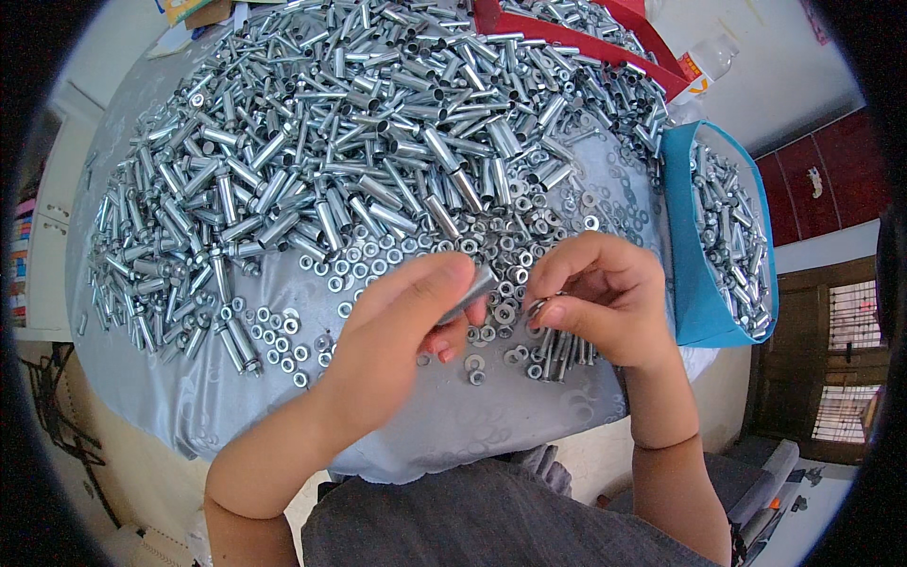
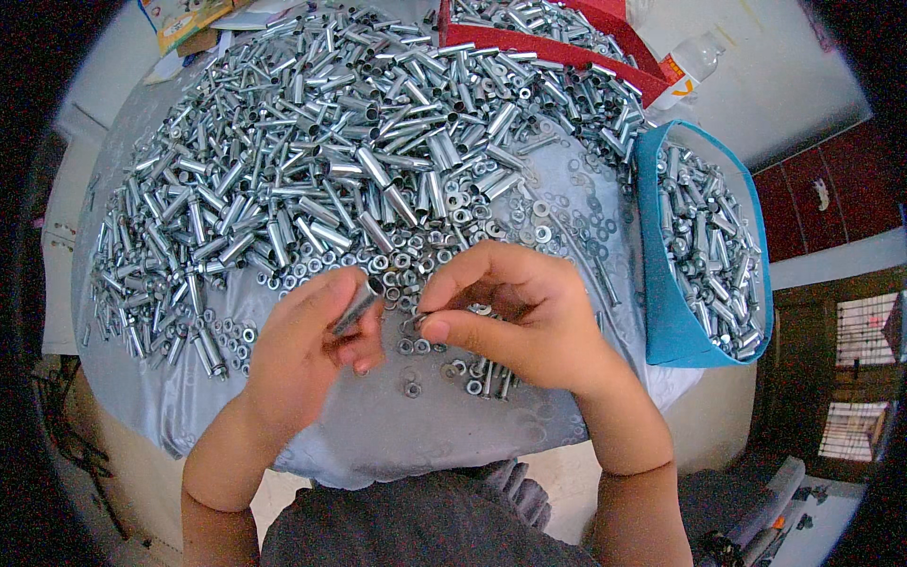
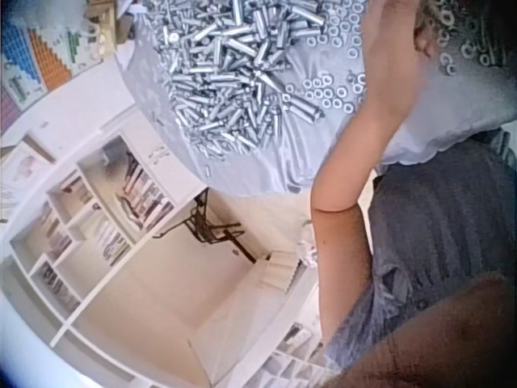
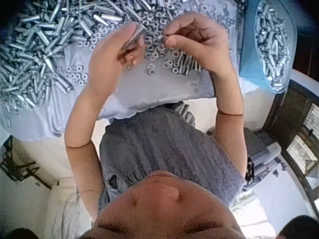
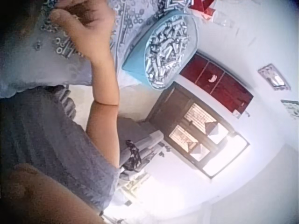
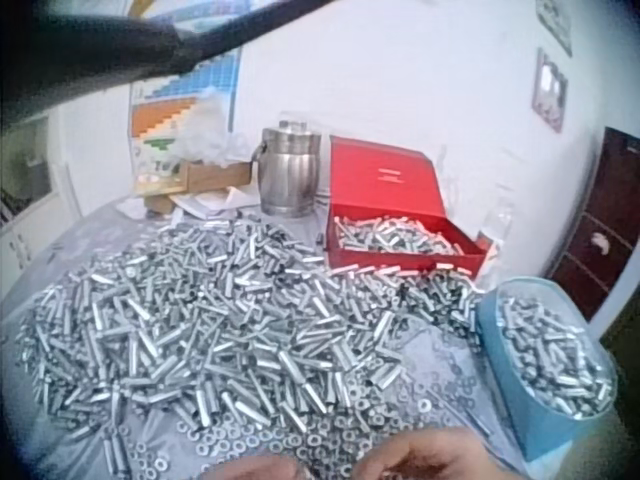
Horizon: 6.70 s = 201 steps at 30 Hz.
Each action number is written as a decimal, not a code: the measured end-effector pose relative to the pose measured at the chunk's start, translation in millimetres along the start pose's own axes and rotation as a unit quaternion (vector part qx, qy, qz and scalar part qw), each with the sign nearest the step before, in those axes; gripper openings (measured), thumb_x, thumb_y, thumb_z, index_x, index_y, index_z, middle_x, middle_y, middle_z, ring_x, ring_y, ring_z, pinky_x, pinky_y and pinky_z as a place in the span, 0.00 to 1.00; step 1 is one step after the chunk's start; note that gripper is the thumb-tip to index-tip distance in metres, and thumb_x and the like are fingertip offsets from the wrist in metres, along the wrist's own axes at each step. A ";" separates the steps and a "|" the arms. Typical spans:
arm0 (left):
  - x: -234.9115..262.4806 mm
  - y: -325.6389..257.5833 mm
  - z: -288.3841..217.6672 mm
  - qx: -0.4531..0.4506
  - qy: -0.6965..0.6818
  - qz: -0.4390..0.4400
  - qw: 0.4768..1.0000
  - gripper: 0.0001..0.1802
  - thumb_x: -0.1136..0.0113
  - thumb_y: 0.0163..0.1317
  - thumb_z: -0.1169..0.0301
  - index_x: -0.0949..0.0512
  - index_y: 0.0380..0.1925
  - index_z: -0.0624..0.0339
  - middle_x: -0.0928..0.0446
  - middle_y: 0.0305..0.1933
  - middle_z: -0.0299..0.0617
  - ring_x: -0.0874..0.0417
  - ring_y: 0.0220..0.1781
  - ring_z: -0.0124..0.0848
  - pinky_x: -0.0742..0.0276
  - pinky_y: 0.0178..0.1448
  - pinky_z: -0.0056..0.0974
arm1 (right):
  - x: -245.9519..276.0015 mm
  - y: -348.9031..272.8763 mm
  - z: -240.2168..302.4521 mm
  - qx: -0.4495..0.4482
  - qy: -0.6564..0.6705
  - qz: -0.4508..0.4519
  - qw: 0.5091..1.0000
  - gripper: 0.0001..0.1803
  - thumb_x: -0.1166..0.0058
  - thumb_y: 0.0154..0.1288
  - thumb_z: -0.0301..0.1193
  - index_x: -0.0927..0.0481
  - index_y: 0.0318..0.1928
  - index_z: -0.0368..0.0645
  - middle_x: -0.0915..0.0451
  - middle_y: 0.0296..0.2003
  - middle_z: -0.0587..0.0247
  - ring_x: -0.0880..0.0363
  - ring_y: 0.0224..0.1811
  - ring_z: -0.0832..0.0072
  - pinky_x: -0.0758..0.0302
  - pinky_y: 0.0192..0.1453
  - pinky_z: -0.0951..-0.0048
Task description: The person sits at a table covered with a large pile of metal bolts and washers. They repeatedly pick up a bolt and a washer, thread the washer onto the bolt, and place the assembled unit into a blue container. The task is performed continuously by hand throughout the clip.
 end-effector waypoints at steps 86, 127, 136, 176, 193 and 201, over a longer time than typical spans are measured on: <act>42.5 11.0 -49.7 -0.252 0.023 -0.048 0.966 0.14 0.49 0.62 0.62 0.27 0.39 0.62 0.37 0.22 0.27 0.40 0.23 0.16 0.43 0.28 0.23 | -64.7 39.9 0.2 0.150 -0.103 0.005 0.983 0.07 0.50 0.57 0.16 0.25 0.38 0.33 0.25 0.39 0.56 0.27 0.42 0.76 0.30 0.45 0.78; 60.2 -80.5 -7.8 -0.376 0.436 -0.162 0.801 0.12 0.46 0.55 0.70 0.32 0.38 0.61 0.30 0.25 0.42 0.29 0.26 0.38 0.34 0.31 0.39 | -101.0 -31.1 -21.2 0.267 -0.402 0.257 0.837 0.19 0.47 0.43 0.21 0.24 0.41 0.39 0.26 0.36 0.58 0.25 0.44 0.59 0.25 0.46 0.64; 60.7 -80.1 -6.8 -0.356 0.431 -0.164 0.813 0.12 0.47 0.56 0.70 0.32 0.39 0.63 0.29 0.27 0.43 0.28 0.27 0.38 0.33 0.32 0.39 | -109.3 -28.2 -20.5 0.276 -0.421 0.263 0.823 0.18 0.47 0.43 0.21 0.24 0.40 0.37 0.26 0.35 0.59 0.24 0.43 0.60 0.25 0.46 0.65; 32.6 -81.6 12.3 -0.438 0.465 -0.035 0.769 0.17 0.31 0.40 0.70 0.28 0.30 0.56 0.40 0.15 0.34 0.38 0.17 0.31 0.46 0.23 0.35 | -34.0 -17.0 -13.0 0.227 -0.196 -0.091 0.950 0.07 0.46 0.52 0.16 0.25 0.34 0.34 0.25 0.34 0.56 0.26 0.39 0.69 0.30 0.54 0.62; 31.3 -75.9 20.8 -0.336 0.607 -0.069 0.717 0.08 0.40 0.49 0.67 0.29 0.26 0.56 0.28 0.25 0.35 0.27 0.29 0.35 0.33 0.34 0.38 | -60.8 -18.8 -15.4 0.053 -0.210 0.071 0.974 0.08 0.42 0.50 0.18 0.23 0.34 0.36 0.21 0.33 0.59 0.23 0.36 0.73 0.28 0.42 0.75; 37.0 -82.4 19.1 -0.357 0.609 -0.090 0.703 0.08 0.39 0.46 0.69 0.28 0.23 0.56 0.28 0.24 0.35 0.28 0.28 0.35 0.34 0.34 0.37 | -79.7 -23.3 -20.6 -0.139 -0.073 0.058 0.986 0.09 0.43 0.54 0.21 0.24 0.38 0.35 0.22 0.34 0.64 0.24 0.37 0.81 0.27 0.41 0.80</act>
Point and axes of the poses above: each hand's wrist, its own y-axis towards the middle knuckle, its own x-axis out of the back of the hand, z = x × y, the point moved 4 cm from there along y, towards the middle knuckle
